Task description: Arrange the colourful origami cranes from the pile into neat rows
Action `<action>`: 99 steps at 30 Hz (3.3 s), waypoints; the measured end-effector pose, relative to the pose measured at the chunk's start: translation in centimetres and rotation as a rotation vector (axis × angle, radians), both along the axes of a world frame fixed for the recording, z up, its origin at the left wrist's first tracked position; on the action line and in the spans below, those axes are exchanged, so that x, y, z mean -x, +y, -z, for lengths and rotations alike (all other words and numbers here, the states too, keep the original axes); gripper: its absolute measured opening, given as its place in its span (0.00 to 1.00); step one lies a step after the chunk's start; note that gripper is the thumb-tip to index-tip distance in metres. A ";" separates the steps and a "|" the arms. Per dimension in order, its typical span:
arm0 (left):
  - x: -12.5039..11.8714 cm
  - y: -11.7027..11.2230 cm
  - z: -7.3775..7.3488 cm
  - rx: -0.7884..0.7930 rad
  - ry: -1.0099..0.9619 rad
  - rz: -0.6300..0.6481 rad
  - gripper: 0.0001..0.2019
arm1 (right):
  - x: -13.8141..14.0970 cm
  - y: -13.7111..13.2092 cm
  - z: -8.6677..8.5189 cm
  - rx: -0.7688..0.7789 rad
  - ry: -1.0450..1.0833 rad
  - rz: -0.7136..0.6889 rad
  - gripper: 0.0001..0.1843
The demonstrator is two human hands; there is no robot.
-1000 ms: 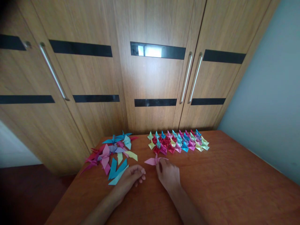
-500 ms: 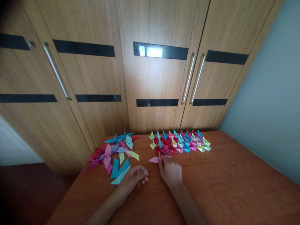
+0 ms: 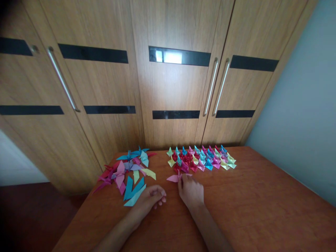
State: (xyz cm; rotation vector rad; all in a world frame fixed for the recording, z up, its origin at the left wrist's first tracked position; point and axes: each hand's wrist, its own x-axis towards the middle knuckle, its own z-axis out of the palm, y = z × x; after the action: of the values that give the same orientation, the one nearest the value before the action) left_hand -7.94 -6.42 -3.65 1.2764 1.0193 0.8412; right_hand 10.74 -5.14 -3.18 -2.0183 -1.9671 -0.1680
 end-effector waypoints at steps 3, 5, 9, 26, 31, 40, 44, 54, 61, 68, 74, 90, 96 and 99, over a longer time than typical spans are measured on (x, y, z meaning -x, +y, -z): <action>0.0 0.1 0.1 -0.002 0.002 0.006 0.12 | 0.0 0.0 0.0 0.014 0.007 -0.001 0.13; 0.0 0.0 0.1 -0.003 0.000 0.011 0.11 | 0.1 0.0 -0.1 0.018 0.008 -0.002 0.14; 0.0 0.0 0.1 -0.013 -0.006 0.017 0.11 | 0.1 -0.1 -0.1 0.021 0.003 -0.003 0.14; 0.0 -0.1 0.0 -0.009 0.012 0.012 0.11 | -0.1 -0.2 -0.2 0.046 0.022 0.020 0.13; 0.1 0.0 0.3 -0.018 0.013 0.021 0.10 | -0.4 -0.4 -0.3 0.001 0.027 0.023 0.13; 0.6 0.5 -1.0 0.005 -0.012 -0.016 0.13 | 0.6 -1.7 0.9 -0.063 0.160 -0.381 0.15; 3.3 1.8 -3.1 -0.188 0.108 -0.190 0.15 | 1.4 -2.3 1.5 0.009 0.147 -0.550 0.14; 14.1 3.1 -5.8 -0.592 1.203 -0.561 0.15 | 1.3 -2.0 1.8 0.056 0.202 -0.533 0.15; 14.3 3.1 -5.3 -0.473 1.427 -0.424 0.15 | 1.3 -2.0 1.6 0.088 0.228 -0.526 0.16; 14.8 3.3 -5.0 -0.525 1.354 -0.430 0.13 | 1.3 -2.2 1.2 0.089 0.276 -0.519 0.16; 10.8 2.8 -5.6 -0.692 0.841 -0.352 0.11 | 1.4 -2.0 1.0 0.138 0.630 -0.520 0.19; 0.4 -1.8 -3.7 -0.541 0.414 -0.079 0.12 | 1.1 -1.6 0.0 0.390 1.306 -0.514 0.18; 0.7 -1.2 -2.1 -0.316 0.302 -0.046 0.12 | 1.0 -1.3 -0.3 0.244 1.324 -0.412 0.19; 0.6 -0.9 -1.9 -0.199 0.179 0.017 0.11 | 0.9 -1.2 -0.2 0.189 1.328 -0.364 0.20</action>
State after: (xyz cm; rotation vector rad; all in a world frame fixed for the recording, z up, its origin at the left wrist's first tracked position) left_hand -8.59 -7.36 -1.74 1.5490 1.0839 0.8427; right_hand 9.86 -6.35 -3.00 -1.1571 -1.3468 1.1494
